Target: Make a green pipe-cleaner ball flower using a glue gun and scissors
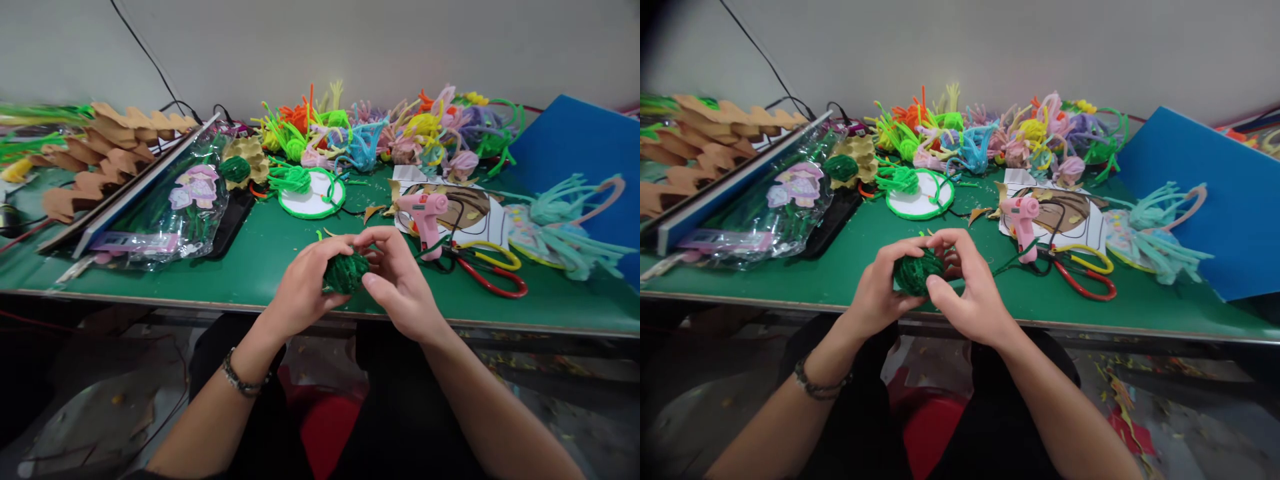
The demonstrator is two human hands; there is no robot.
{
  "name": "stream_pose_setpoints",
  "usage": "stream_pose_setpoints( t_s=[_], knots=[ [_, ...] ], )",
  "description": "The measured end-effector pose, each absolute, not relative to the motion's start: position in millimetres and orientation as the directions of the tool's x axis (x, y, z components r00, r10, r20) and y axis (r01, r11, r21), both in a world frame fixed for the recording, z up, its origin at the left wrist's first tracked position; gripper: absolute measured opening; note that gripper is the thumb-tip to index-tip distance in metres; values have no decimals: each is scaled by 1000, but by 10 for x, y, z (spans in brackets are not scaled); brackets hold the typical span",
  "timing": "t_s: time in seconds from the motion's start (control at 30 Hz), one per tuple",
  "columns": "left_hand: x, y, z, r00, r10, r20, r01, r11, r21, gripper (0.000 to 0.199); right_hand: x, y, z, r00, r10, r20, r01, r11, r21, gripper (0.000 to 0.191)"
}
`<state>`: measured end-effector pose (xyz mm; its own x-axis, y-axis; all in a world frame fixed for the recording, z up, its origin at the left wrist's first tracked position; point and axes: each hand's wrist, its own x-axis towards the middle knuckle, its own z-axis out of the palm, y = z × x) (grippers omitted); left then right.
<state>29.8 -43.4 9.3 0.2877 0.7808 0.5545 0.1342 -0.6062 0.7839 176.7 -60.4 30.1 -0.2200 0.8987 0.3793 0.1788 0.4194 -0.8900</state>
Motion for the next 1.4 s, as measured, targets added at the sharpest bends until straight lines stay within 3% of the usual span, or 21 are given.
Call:
stream_pose_setpoints(
  t_s=[0.2, 0.33, 0.47, 0.7, 1.07, 1.23, 1.4],
  knots=[
    [268, -430, 105, 169, 859, 483, 105, -503, 858, 42, 1834, -593, 336, -407, 847, 343, 316, 482, -817, 33],
    [274, -398, 59, 189, 842, 504, 74, -525, 848, 44, 1749, -588, 265, -413, 837, 358, 397, 519, -757, 46],
    [280, -359, 34, 252, 800, 545, 137, -587, 798, 44, 1662, -580, 203, -325, 836, 442, 482, 549, -683, 37],
    [274, -370, 22, 278, 677, 682, 265, -736, 623, 44, 1670, -593, 240, -356, 783, 510, 490, 621, -611, 38],
    [320, -398, -62, 191, 666, 721, 338, -735, 588, 45, 1678, -560, 235, -304, 822, 481, 461, 569, -681, 35],
    [308, -410, -32, 220, 603, 766, 470, -754, 459, 48, 1695, -561, 234, -328, 784, 528, 472, 620, -627, 36],
    [268, -412, 0, 259, 601, 756, 537, -740, 405, 41, 1713, -571, 250, -375, 766, 522, 466, 643, -608, 37]
  ],
)
